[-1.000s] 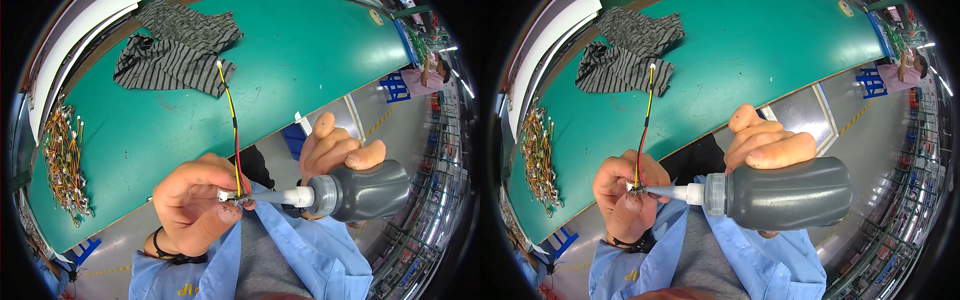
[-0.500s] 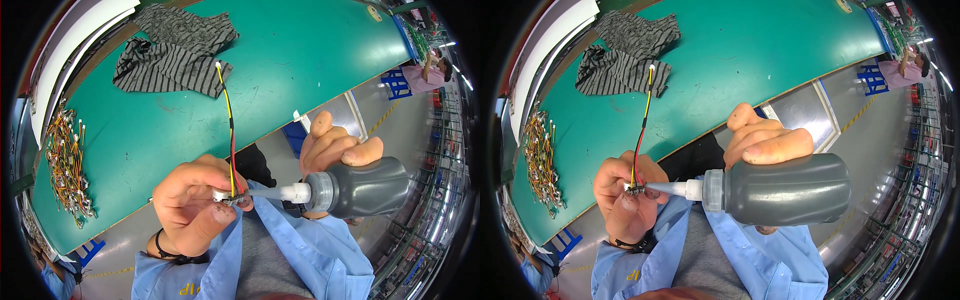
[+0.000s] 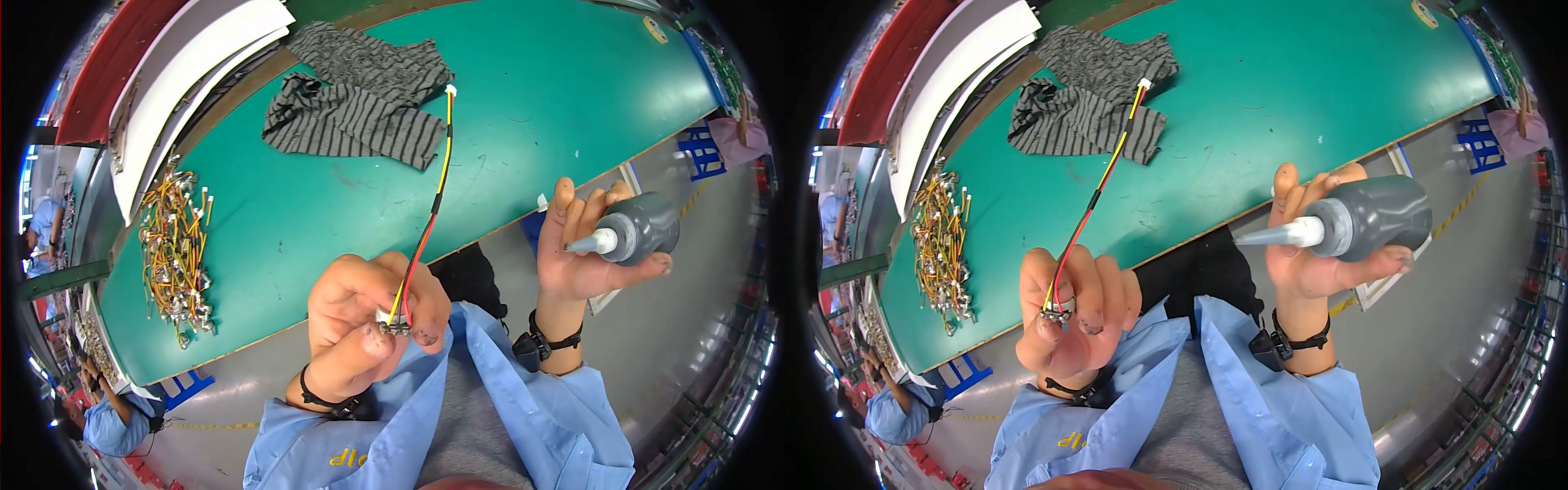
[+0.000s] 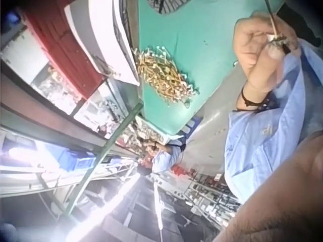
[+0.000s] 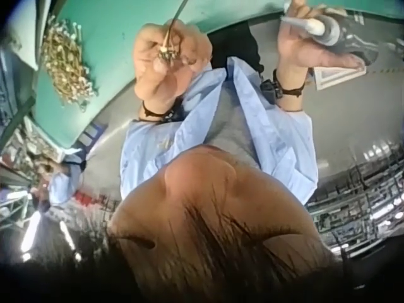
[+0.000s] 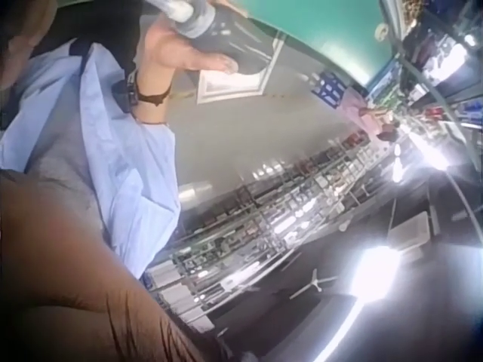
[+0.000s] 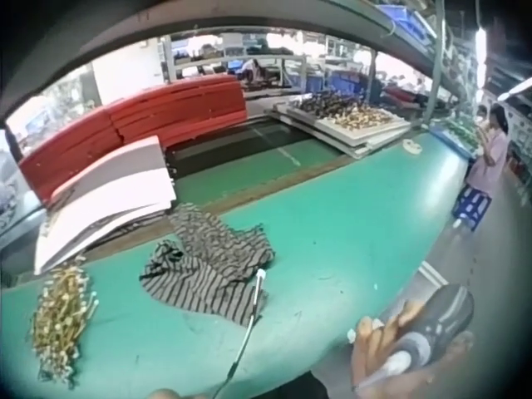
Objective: The person picks up a wire assembly from a pile, applies liquid from a squeeze bottle to the component at the end of the wires, and places it onto a white board, repeating the process for several more assemblies.
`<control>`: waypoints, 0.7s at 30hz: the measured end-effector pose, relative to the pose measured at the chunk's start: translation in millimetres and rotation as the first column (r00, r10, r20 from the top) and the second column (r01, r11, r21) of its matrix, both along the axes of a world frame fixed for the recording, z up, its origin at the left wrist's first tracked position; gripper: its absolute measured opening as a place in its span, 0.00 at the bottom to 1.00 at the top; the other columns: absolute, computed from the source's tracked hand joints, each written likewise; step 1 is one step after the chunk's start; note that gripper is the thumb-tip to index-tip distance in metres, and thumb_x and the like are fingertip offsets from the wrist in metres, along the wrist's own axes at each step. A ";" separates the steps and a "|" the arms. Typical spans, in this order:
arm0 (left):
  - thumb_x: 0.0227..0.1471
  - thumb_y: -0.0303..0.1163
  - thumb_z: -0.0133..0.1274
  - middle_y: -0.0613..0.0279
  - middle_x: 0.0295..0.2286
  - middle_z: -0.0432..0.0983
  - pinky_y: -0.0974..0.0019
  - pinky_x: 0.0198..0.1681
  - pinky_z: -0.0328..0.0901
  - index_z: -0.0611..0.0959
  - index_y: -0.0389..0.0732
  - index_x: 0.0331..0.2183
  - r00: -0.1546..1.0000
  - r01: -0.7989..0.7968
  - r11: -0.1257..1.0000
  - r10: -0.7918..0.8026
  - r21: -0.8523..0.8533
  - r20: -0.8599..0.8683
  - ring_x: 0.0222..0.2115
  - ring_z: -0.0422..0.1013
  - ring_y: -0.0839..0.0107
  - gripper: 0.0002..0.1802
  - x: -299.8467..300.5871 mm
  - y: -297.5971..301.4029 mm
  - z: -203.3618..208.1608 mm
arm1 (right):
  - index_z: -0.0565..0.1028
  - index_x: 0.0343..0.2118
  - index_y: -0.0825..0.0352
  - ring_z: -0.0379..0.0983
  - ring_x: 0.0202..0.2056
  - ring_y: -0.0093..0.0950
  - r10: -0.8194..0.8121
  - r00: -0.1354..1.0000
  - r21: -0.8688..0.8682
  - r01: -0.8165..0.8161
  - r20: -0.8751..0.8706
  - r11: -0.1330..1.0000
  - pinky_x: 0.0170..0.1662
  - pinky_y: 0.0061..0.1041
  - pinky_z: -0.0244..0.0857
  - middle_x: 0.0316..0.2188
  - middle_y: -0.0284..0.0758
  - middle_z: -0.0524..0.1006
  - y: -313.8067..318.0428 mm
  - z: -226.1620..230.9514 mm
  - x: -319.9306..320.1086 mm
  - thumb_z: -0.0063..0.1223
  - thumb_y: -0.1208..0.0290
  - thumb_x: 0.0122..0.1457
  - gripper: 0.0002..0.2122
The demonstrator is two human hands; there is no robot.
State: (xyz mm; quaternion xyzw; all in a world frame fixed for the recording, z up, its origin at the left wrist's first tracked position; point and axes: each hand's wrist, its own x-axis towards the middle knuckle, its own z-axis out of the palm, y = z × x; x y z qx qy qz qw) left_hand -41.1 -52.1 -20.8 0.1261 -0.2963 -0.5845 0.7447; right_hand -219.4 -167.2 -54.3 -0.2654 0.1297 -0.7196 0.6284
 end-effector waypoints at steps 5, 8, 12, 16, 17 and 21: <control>0.51 0.25 0.50 0.50 0.27 0.69 0.65 0.28 0.64 0.71 0.34 0.39 0.993 -0.111 0.992 0.108 0.063 0.057 0.26 0.68 0.66 0.12 5.3 12.7 10.7 | 0.69 0.31 0.64 0.47 0.14 0.18 0.153 0.988 0.001 -0.153 0.031 0.988 0.32 0.22 0.51 0.11 0.25 0.58 -0.8 -7.2 5.0 0.49 0.24 0.38 0.38; 0.49 0.20 0.49 0.50 0.30 0.71 0.64 0.31 0.66 0.72 0.32 0.40 0.929 -0.223 0.974 0.199 0.042 0.311 0.29 0.69 0.67 0.13 19.8 27.3 18.0 | 0.70 0.32 0.64 0.49 0.14 0.18 0.177 0.984 0.059 -0.179 0.031 0.982 0.33 0.23 0.54 0.12 0.25 0.62 5.0 -6.1 13.4 0.50 0.24 0.38 0.39; 0.49 0.16 0.49 0.52 0.32 0.73 0.66 0.35 0.66 0.74 0.29 0.40 0.687 -0.481 0.876 0.373 0.005 0.624 0.31 0.70 0.69 0.13 42.1 54.7 38.6 | 0.70 0.34 0.65 0.52 0.13 0.18 0.166 0.986 0.172 -0.166 0.013 0.971 0.36 0.25 0.59 0.15 0.26 0.68 7.8 3.7 27.2 0.49 0.26 0.41 0.37; 0.49 0.16 0.50 0.55 0.33 0.74 0.69 0.35 0.66 0.76 0.29 0.40 0.280 -0.625 0.764 0.410 -0.159 0.868 0.31 0.70 0.70 0.13 87.1 81.1 63.4 | 0.71 0.35 0.65 0.55 0.13 0.18 0.208 0.978 0.196 -0.210 0.034 0.958 0.41 0.25 0.62 0.18 0.27 0.71 9.3 12.3 34.9 0.49 0.29 0.45 0.36; 0.49 0.17 0.50 0.56 0.32 0.75 0.69 0.36 0.66 0.76 0.30 0.41 0.117 -0.622 0.755 0.352 -0.208 0.929 0.31 0.70 0.71 0.14 103.1 80.4 72.2 | 0.71 0.36 0.65 0.56 0.13 0.18 0.206 0.978 0.201 -0.205 0.018 0.958 0.42 0.25 0.63 0.19 0.27 0.72 7.5 11.8 36.6 0.48 0.30 0.46 0.35; 0.51 0.20 0.49 0.58 0.31 0.76 0.70 0.39 0.66 0.77 0.33 0.42 -0.116 -0.693 0.698 0.143 -0.183 0.983 0.32 0.72 0.72 0.13 167.1 68.4 104.7 | 0.71 0.38 0.66 0.57 0.13 0.19 0.266 0.961 0.061 -0.262 -0.074 0.963 0.44 0.26 0.64 0.23 0.29 0.75 -19.6 -7.6 27.1 0.48 0.31 0.48 0.35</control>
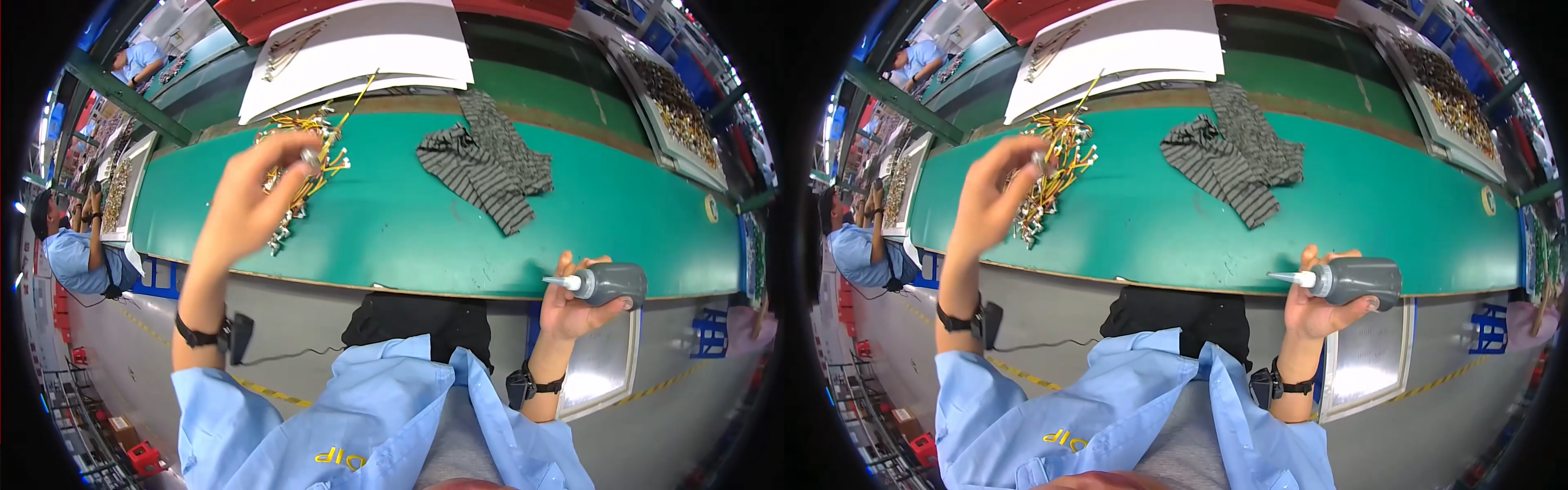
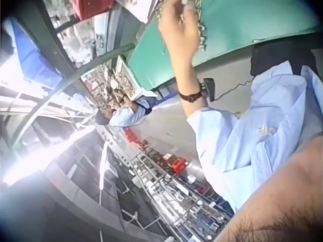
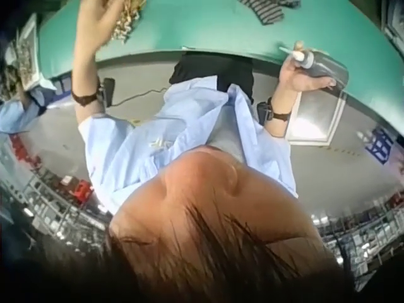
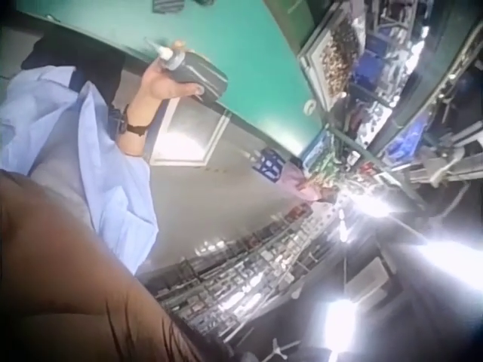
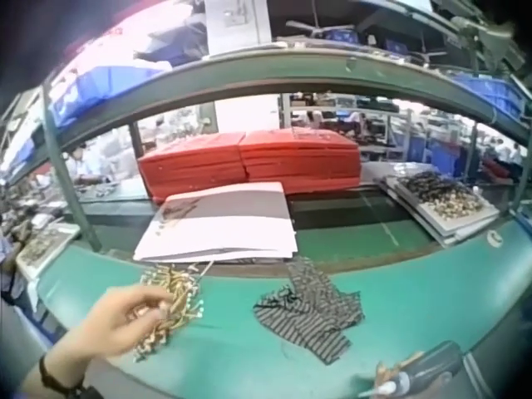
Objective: The person picks up a wire assembly from a pile, applies liquid from a squeeze bottle to the component at the end of the wires, and places it onto a white board, repeating the process for several more assemblies.
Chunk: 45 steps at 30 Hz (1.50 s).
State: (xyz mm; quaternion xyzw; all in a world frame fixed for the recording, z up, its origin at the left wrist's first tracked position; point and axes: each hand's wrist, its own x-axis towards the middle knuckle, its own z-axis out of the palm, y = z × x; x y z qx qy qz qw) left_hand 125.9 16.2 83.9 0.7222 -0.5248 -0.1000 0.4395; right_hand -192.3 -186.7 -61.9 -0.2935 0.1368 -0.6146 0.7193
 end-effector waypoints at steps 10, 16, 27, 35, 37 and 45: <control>0.53 0.23 0.48 0.56 0.31 0.76 0.67 0.41 0.66 0.77 0.35 0.42 0.844 -0.104 0.987 0.021 0.125 0.536 0.33 0.73 0.68 0.13 226.9 -36.8 -11.4 | 0.71 0.45 0.68 0.62 0.15 0.20 0.089 0.994 -0.079 -0.094 -0.062 0.992 0.43 0.27 0.65 0.32 0.34 0.78 -31.9 -1.2 20.7 0.46 0.37 0.54 0.33; 0.52 0.23 0.50 0.56 0.32 0.76 0.67 0.41 0.66 0.78 0.34 0.40 0.907 -0.144 0.982 0.080 0.126 0.413 0.34 0.74 0.68 0.11 284.4 -38.7 -66.8 | 0.70 0.46 0.70 0.64 0.16 0.19 -0.024 0.996 0.001 0.024 -0.082 1.000 0.51 0.29 0.62 0.32 0.34 0.78 -31.0 -1.3 32.4 0.43 0.39 0.57 0.32; 0.52 0.25 0.52 0.58 0.32 0.77 0.68 0.38 0.67 0.78 0.34 0.37 0.877 -0.288 0.956 0.241 0.053 0.416 0.34 0.74 0.71 0.09 314.0 -32.2 -106.1 | 0.69 0.48 0.72 0.63 0.15 0.19 -0.022 0.990 0.006 0.023 -0.137 1.000 0.56 0.32 0.58 0.29 0.35 0.78 -25.9 -4.6 31.9 0.40 0.39 0.59 0.33; 0.51 0.25 0.52 0.59 0.30 0.76 0.64 0.33 0.65 0.78 0.38 0.34 0.839 -0.221 0.975 0.172 0.035 0.516 0.31 0.73 0.64 0.06 205.6 -6.4 -40.8 | 0.71 0.44 0.73 0.57 0.12 0.20 -0.004 0.995 0.127 0.017 -0.098 0.992 0.53 0.32 0.60 0.18 0.32 0.71 -24.9 -4.0 35.8 0.43 0.36 0.55 0.35; 0.50 0.24 0.52 0.59 0.29 0.75 0.63 0.33 0.65 0.78 0.38 0.33 0.839 -0.157 0.986 0.104 0.055 0.534 0.30 0.72 0.62 0.05 161.3 -6.7 -31.1 | 0.72 0.40 0.73 0.54 0.11 0.20 0.103 0.995 0.112 -0.101 -0.014 0.989 0.51 0.30 0.61 0.13 0.30 0.67 -26.0 0.7 42.3 0.45 0.35 0.53 0.36; 0.41 0.22 0.56 0.61 0.26 0.71 0.63 0.31 0.58 0.77 0.38 0.28 0.787 -0.166 0.959 -0.011 0.229 0.617 0.29 0.66 0.62 0.07 70.4 40.8 -43.8 | 0.72 0.31 0.72 0.48 0.10 0.19 0.191 0.981 0.112 -0.194 0.034 0.975 0.34 0.23 0.52 0.09 0.28 0.59 -15.6 10.3 54.4 0.50 0.34 0.49 0.34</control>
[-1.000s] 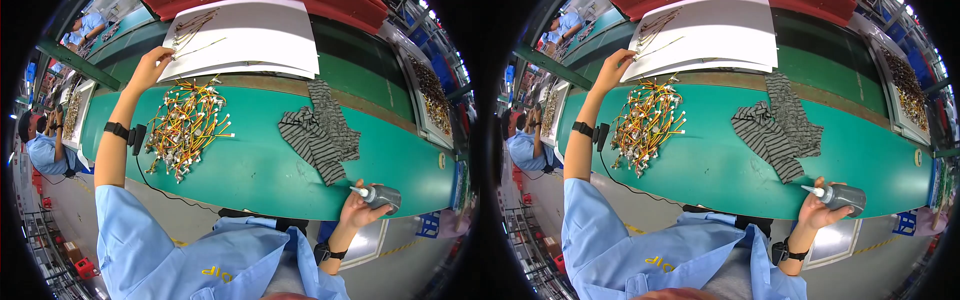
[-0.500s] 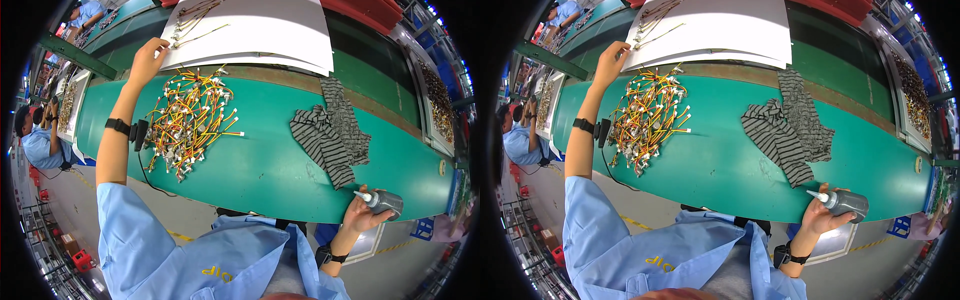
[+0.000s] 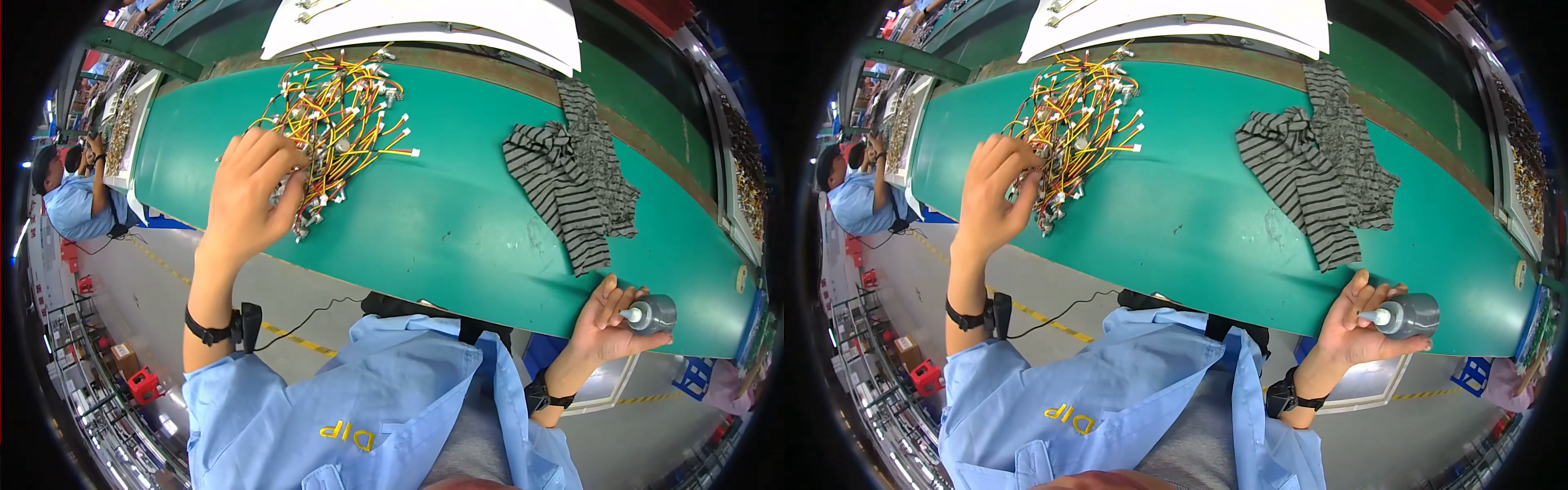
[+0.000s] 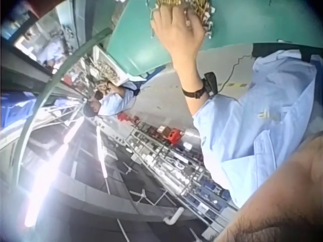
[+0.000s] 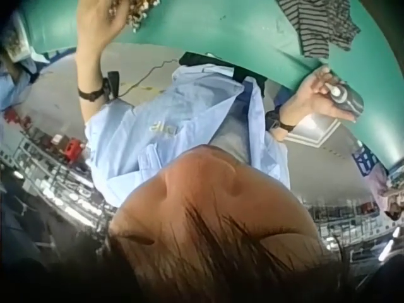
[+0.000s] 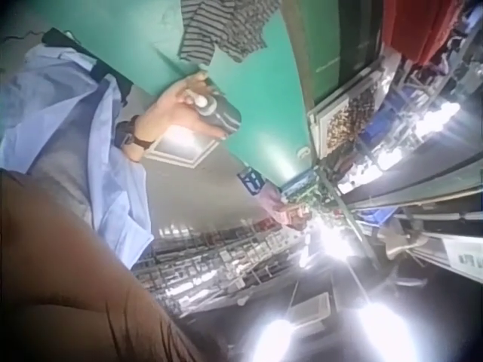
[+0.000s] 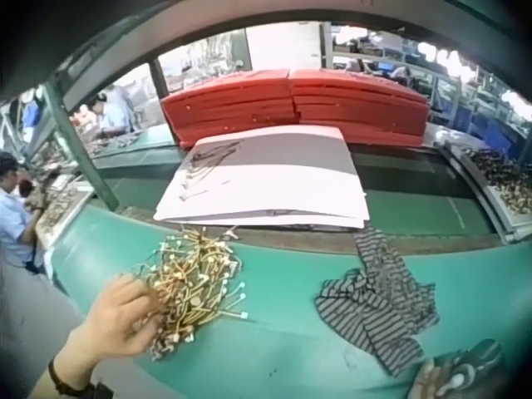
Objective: The person picks up a wire assembly from a pile, applies liquid from a squeeze bottle to the component at the end of the wires, and places it onto a white board, repeating the process for several more assemblies.
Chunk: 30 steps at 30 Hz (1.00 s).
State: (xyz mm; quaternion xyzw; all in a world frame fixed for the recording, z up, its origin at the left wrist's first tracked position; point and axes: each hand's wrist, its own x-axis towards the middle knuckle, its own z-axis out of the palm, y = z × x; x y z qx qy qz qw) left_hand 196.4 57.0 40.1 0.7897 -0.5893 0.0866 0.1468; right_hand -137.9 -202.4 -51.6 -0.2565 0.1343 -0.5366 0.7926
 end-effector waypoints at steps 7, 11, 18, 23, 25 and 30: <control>0.39 0.26 0.59 0.62 0.26 0.70 0.63 0.30 0.55 0.77 0.39 0.28 0.986 -0.132 0.991 0.130 -0.011 -0.105 0.28 0.66 0.64 0.10 -35.2 48.6 -23.4 | 0.72 0.29 0.72 0.43 0.10 0.18 0.007 1.000 0.019 -0.007 0.001 1.000 0.32 0.22 0.48 0.08 0.28 0.57 0.9 -0.6 -3.0 0.53 0.35 0.48 0.33; 0.40 0.25 0.59 0.63 0.26 0.71 0.63 0.31 0.56 0.77 0.39 0.29 0.945 -0.312 0.948 0.302 -0.059 -0.127 0.28 0.66 0.65 0.10 -51.7 57.9 -43.7 | 0.73 0.30 0.72 0.44 0.10 0.19 0.015 1.000 0.004 -0.015 -0.009 1.000 0.33 0.22 0.49 0.08 0.28 0.59 -1.7 -4.1 -8.1 0.53 0.35 0.47 0.34; 0.43 0.22 0.58 0.60 0.29 0.73 0.66 0.35 0.61 0.76 0.35 0.30 0.843 -0.478 0.873 0.425 -0.097 -0.330 0.30 0.69 0.67 0.09 -71.3 65.8 -69.5 | 0.71 0.28 0.74 0.43 0.10 0.19 0.006 0.999 0.000 -0.006 0.039 1.000 0.34 0.22 0.49 0.08 0.28 0.56 3.2 -4.3 -7.2 0.55 0.39 0.49 0.32; 0.46 0.22 0.57 0.59 0.30 0.73 0.67 0.35 0.62 0.76 0.37 0.31 0.888 -0.424 0.848 0.319 -0.319 -0.332 0.31 0.69 0.68 0.08 -86.5 59.7 -70.9 | 0.71 0.29 0.73 0.43 0.10 0.19 0.001 0.998 -0.005 0.000 0.068 1.000 0.34 0.23 0.49 0.09 0.28 0.56 3.1 -2.1 -8.2 0.54 0.39 0.50 0.31; 0.47 0.23 0.58 0.57 0.29 0.72 0.65 0.34 0.65 0.75 0.37 0.33 0.855 -0.410 0.811 0.184 -0.416 -0.485 0.29 0.69 0.66 0.10 -101.5 61.1 -66.8 | 0.71 0.29 0.73 0.43 0.10 0.19 -0.007 0.997 -0.002 0.007 0.076 1.000 0.34 0.23 0.50 0.09 0.28 0.56 1.7 -2.1 -11.7 0.53 0.39 0.50 0.31; 0.50 0.20 0.55 0.51 0.34 0.70 0.63 0.31 0.67 0.70 0.38 0.38 0.746 -0.382 0.495 -0.333 -0.781 -0.577 0.29 0.69 0.65 0.14 -115.2 33.9 -70.0 | 0.71 0.29 0.72 0.45 0.11 0.19 -0.050 0.997 0.033 0.049 0.054 0.998 0.35 0.23 0.51 0.09 0.28 0.56 7.1 -4.2 -8.1 0.52 0.39 0.51 0.31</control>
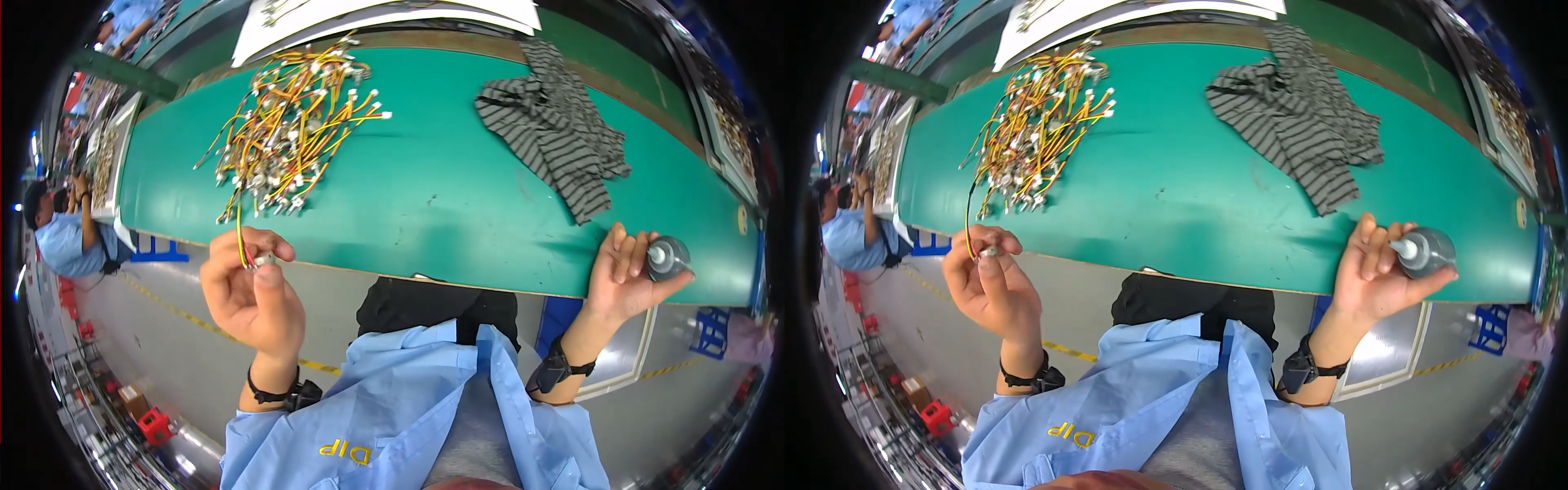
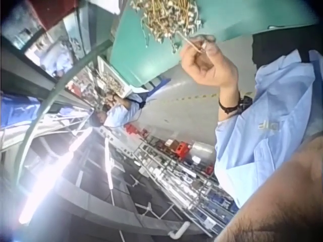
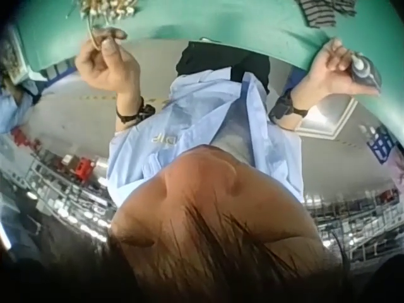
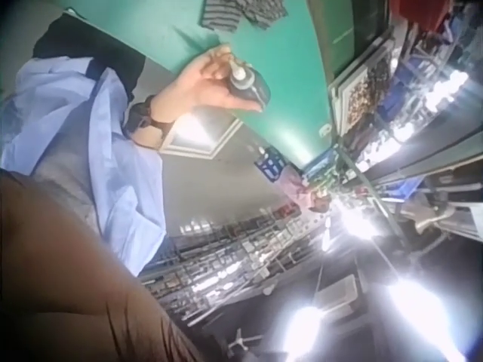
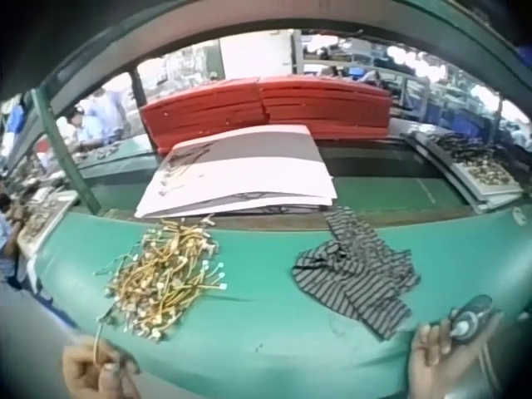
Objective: The person picks up a wire assembly from a pile, applies liquid from a squeeze bottle to the component at the end of the wires, and places it onto a white board, repeating the process for several more assemblies.
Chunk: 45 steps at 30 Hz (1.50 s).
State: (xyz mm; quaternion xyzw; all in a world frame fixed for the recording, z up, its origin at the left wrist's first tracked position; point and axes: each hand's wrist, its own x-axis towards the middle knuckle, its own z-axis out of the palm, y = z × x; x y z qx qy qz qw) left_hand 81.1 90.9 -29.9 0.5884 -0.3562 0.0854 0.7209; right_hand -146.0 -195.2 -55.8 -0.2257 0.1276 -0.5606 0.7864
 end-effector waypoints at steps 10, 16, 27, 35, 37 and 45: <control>0.55 0.22 0.50 0.53 0.29 0.72 0.73 0.25 0.65 0.70 0.37 0.36 0.948 0.315 0.949 -0.315 -0.007 -0.048 0.22 0.70 0.71 0.07 -45.7 -103.5 -0.2 | 0.73 0.33 0.70 0.48 0.11 0.20 -0.004 0.999 -0.035 0.003 -0.045 0.999 0.38 0.25 0.54 0.13 0.29 0.64 -0.6 -0.8 -6.0 0.43 0.34 0.54 0.34; 0.50 0.21 0.55 0.62 0.27 0.76 0.73 0.26 0.65 0.77 0.35 0.37 0.858 0.514 0.747 -0.444 0.422 -0.259 0.24 0.71 0.77 0.10 -71.4 -124.5 -11.7 | 0.71 0.41 0.68 0.52 0.13 0.19 0.080 0.996 0.009 -0.080 -0.033 0.997 0.39 0.27 0.56 0.17 0.28 0.67 29.9 9.2 18.7 0.39 0.33 0.55 0.34; 0.49 0.24 0.53 0.53 0.27 0.74 0.58 0.30 0.66 0.77 0.34 0.37 0.785 0.594 0.696 -0.610 0.403 -0.104 0.27 0.72 0.55 0.10 -79.6 -141.4 -13.1 | 0.63 0.46 0.61 0.61 0.17 0.23 0.185 0.979 -0.229 -0.199 -0.083 0.953 0.32 0.29 0.62 0.37 0.31 0.68 36.4 32.2 36.4 0.36 0.31 0.54 0.33; 0.49 0.23 0.52 0.52 0.28 0.75 0.60 0.30 0.66 0.78 0.34 0.39 0.739 0.631 0.683 -0.673 0.366 -0.018 0.27 0.72 0.56 0.12 -75.1 -137.4 -16.3 | 0.62 0.38 0.66 0.59 0.18 0.21 0.176 0.965 -0.101 -0.198 -0.196 0.975 0.30 0.26 0.57 0.27 0.30 0.69 38.3 47.0 54.9 0.38 0.32 0.54 0.33; 0.50 0.23 0.53 0.54 0.30 0.76 0.62 0.31 0.67 0.77 0.33 0.41 0.731 0.657 0.680 -0.680 0.325 -0.056 0.28 0.73 0.59 0.14 -75.0 -137.5 -19.7 | 0.63 0.39 0.67 0.61 0.19 0.23 0.111 0.967 0.055 -0.101 -0.228 0.993 0.33 0.31 0.58 0.25 0.32 0.69 43.9 54.4 69.5 0.38 0.31 0.53 0.34; 0.48 0.12 0.52 0.54 0.34 0.75 0.71 0.36 0.67 0.76 0.28 0.42 0.659 0.553 0.825 -0.518 -0.114 -0.546 0.33 0.72 0.72 0.15 -66.0 -131.4 -26.7 | 0.66 0.39 0.67 0.62 0.19 0.25 0.093 0.982 -0.061 -0.104 -0.163 0.993 0.42 0.38 0.56 0.19 0.31 0.68 23.9 23.2 55.3 0.41 0.26 0.46 0.39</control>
